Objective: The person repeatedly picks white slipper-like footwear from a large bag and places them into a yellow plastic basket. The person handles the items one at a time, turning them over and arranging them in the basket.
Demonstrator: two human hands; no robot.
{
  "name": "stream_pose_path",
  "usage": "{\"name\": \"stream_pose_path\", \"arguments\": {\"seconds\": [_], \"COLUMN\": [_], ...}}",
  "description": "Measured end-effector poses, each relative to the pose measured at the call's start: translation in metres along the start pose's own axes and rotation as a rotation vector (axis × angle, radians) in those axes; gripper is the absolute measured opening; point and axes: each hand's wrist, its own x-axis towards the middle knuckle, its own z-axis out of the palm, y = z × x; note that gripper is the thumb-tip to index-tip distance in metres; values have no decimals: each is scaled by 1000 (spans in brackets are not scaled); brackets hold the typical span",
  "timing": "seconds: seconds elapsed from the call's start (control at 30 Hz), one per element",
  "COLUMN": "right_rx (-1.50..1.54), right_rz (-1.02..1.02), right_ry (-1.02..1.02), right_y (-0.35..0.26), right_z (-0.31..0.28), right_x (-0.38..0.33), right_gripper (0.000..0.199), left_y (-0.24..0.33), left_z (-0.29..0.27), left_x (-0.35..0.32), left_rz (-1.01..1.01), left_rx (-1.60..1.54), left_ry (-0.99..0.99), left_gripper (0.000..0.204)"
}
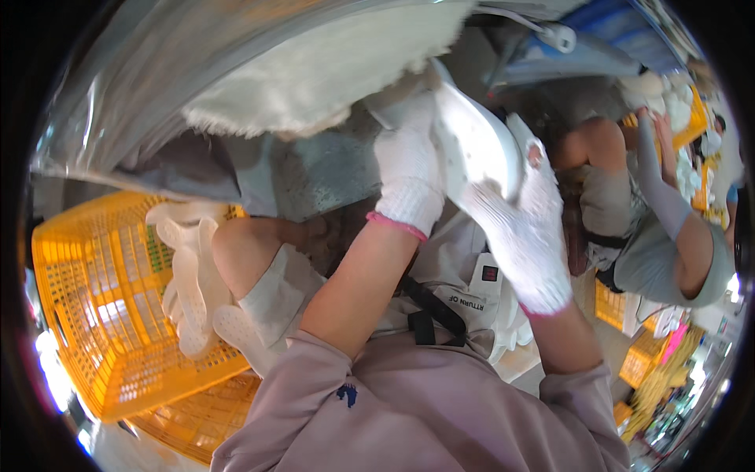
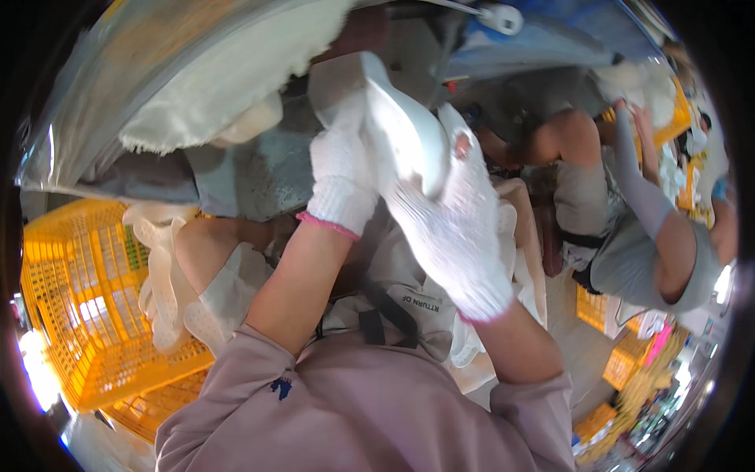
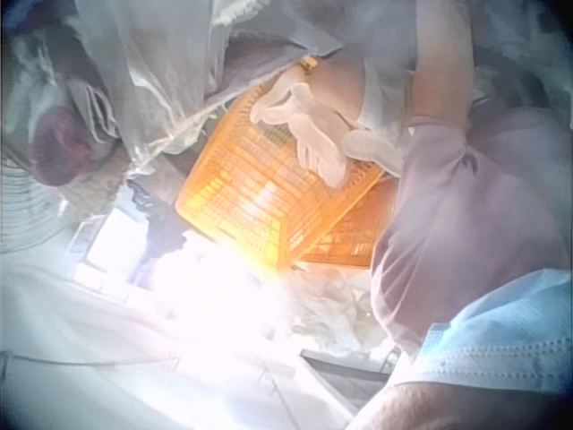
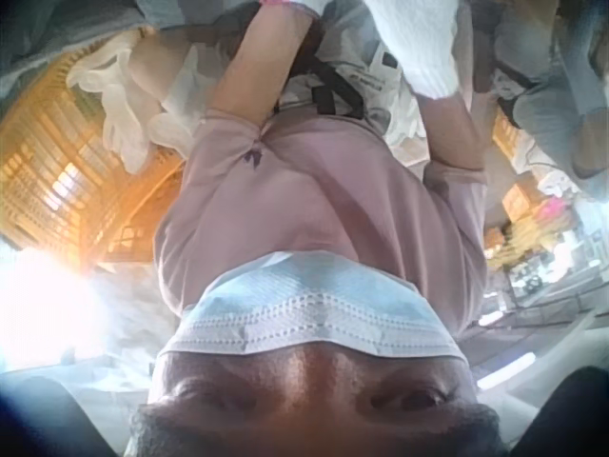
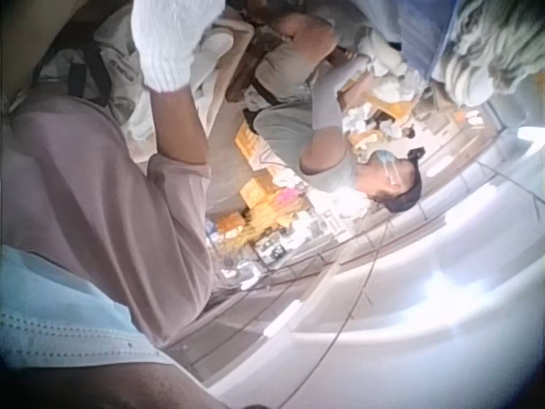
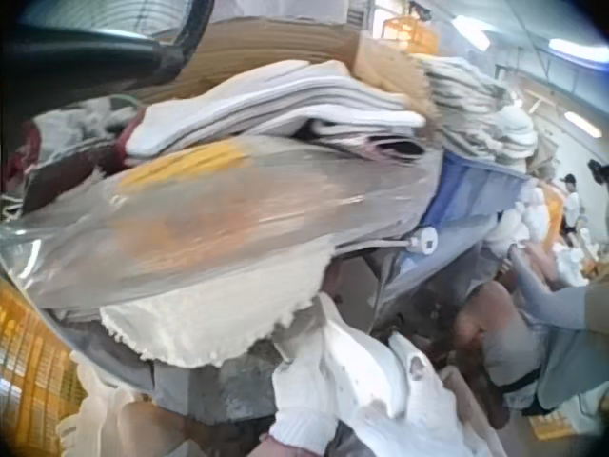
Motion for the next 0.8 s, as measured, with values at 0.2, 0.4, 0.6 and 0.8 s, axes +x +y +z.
{"name": "stream_pose_path", "arguments": {"seconds": [0.2,0.4,0.6,0.8], "right_rx": [-194,-144,-150,-455], "right_rz": [-222,-305,-45,-498], "right_ry": [171,113,-15,-239], "right_y": [23,41,22,-18], "right_z": [36,61,76,35], "right_x": [55,106,129,57], "right_gripper": [63,55,49,51], "left_y": [5,68,68,20], "left_z": [2,-89,-133,-49], "left_x": [65,130,28,38], "left_rz": [-37,45,303,170], "left_rx": [16,773,847,462], "left_ry": [-47,-68,-309,-308], "left_gripper": [38,41,36,36]}}
